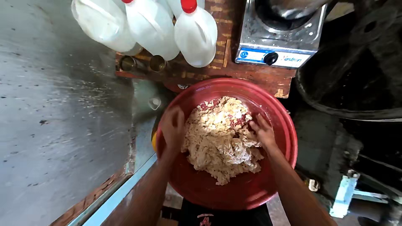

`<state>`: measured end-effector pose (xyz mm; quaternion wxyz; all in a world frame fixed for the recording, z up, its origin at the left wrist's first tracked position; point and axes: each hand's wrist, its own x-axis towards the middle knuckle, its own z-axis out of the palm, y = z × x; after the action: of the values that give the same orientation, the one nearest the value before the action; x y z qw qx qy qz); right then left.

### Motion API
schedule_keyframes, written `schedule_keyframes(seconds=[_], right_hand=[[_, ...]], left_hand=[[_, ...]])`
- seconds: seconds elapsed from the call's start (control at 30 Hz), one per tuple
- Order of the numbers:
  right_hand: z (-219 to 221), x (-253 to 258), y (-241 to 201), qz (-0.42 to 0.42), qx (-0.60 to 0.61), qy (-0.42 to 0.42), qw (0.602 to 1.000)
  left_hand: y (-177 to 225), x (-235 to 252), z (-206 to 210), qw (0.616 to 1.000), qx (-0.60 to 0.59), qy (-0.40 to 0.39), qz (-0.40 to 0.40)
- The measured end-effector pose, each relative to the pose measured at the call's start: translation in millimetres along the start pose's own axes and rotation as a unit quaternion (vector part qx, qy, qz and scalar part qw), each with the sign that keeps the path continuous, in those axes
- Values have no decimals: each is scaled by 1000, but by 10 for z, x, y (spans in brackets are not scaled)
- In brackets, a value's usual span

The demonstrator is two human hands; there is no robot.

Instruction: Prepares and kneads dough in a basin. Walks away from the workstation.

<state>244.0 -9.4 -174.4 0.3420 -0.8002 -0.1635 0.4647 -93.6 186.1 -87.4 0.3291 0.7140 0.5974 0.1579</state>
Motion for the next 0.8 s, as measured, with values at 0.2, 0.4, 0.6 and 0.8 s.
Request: schedule_keyframes(seconds=[0.2, 0.4, 0.6, 0.8], right_hand=[[1504, 711, -497, -121, -247, -89, 957], [935, 133, -353, -95, -425, -266, 860], [-69, 289, -163, 1, -277, -77, 958], [854, 510, -127, -11, -263, -187, 946]], left_hand=[[-760, -715, 550, 982, 50, -155, -99], [-619, 343, 792, 929, 125, -310, -160], [-478, 293, 1277, 866, -22, -484, -128], [161, -841, 1616, 835, 123, -531, -70]])
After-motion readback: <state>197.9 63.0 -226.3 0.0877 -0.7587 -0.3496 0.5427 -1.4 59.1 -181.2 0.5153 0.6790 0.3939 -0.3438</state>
